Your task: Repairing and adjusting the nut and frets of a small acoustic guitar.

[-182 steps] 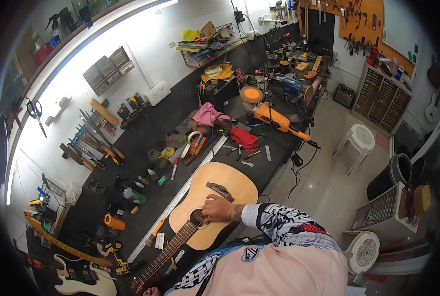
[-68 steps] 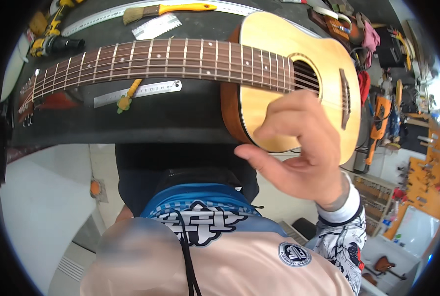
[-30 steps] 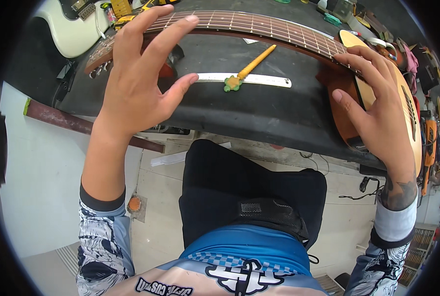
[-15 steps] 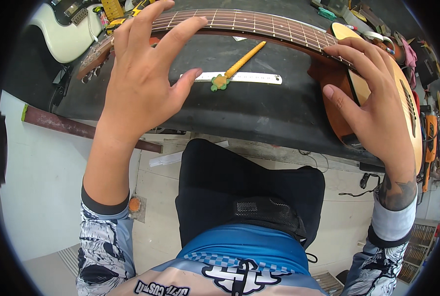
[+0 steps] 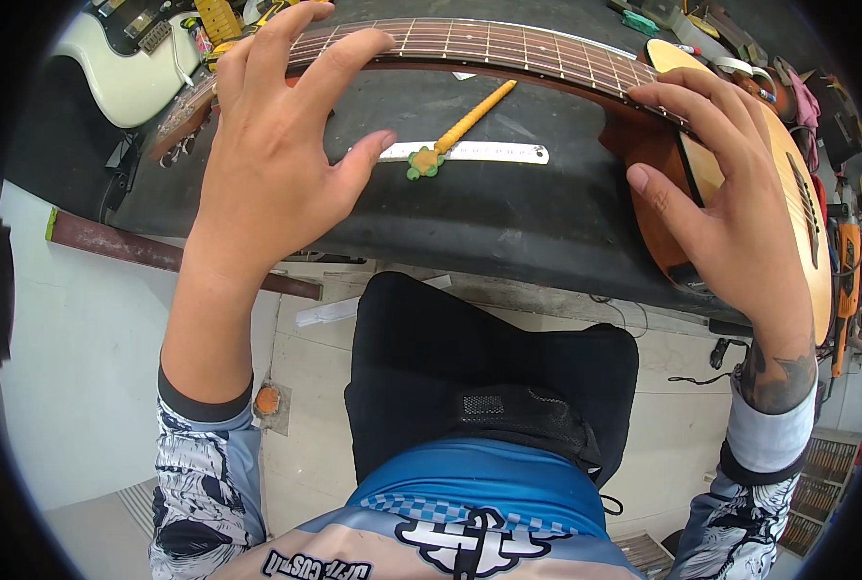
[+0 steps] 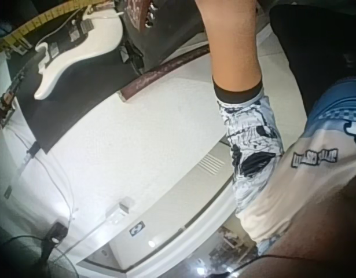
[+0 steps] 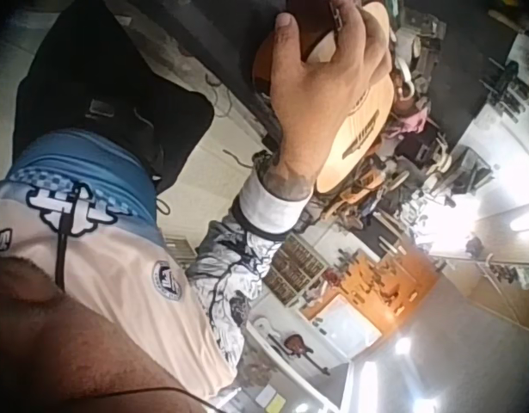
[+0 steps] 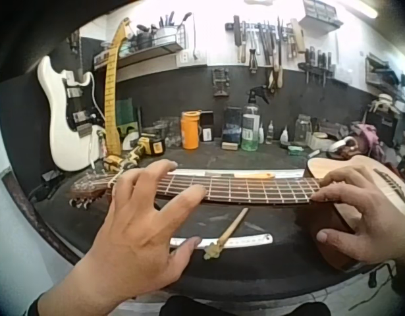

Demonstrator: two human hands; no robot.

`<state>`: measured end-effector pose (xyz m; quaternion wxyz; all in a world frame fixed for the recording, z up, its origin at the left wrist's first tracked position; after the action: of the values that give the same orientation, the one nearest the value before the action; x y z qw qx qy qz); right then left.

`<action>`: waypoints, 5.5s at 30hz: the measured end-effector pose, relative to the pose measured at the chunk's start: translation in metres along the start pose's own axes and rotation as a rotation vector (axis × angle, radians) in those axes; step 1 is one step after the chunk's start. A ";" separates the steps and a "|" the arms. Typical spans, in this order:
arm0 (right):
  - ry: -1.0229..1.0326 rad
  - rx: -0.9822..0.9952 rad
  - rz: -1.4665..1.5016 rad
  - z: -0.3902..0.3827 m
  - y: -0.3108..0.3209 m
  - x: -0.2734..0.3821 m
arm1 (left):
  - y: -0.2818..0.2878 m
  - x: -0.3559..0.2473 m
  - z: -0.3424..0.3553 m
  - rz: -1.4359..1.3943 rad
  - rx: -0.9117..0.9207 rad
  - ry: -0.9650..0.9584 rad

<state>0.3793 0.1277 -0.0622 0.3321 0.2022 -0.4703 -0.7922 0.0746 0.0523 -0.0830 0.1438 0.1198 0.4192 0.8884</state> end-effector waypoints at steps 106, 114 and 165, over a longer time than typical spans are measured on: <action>0.010 -0.078 0.019 -0.004 0.009 -0.005 | 0.027 0.020 -0.011 0.037 -0.100 0.094; -0.113 -0.030 0.160 -0.012 0.007 -0.011 | -0.013 0.004 -0.013 -0.383 0.043 0.513; 0.402 0.056 -0.051 0.116 -0.016 0.085 | -0.078 0.012 -0.008 -0.171 -0.395 0.405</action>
<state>0.2409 0.1431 -0.0220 0.3932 0.3774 -0.4111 -0.7307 0.0727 0.0987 -0.1476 0.1520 -0.1259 0.2668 0.9433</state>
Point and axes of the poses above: each hand's wrist, its own z-axis towards the middle knuckle, its own y-axis out of the back of the hand, x = y × z, the point moved 1 cm from there along z, towards the middle knuckle, and after that the axes turned 7 degrees about -z, right-handed, at the moved point
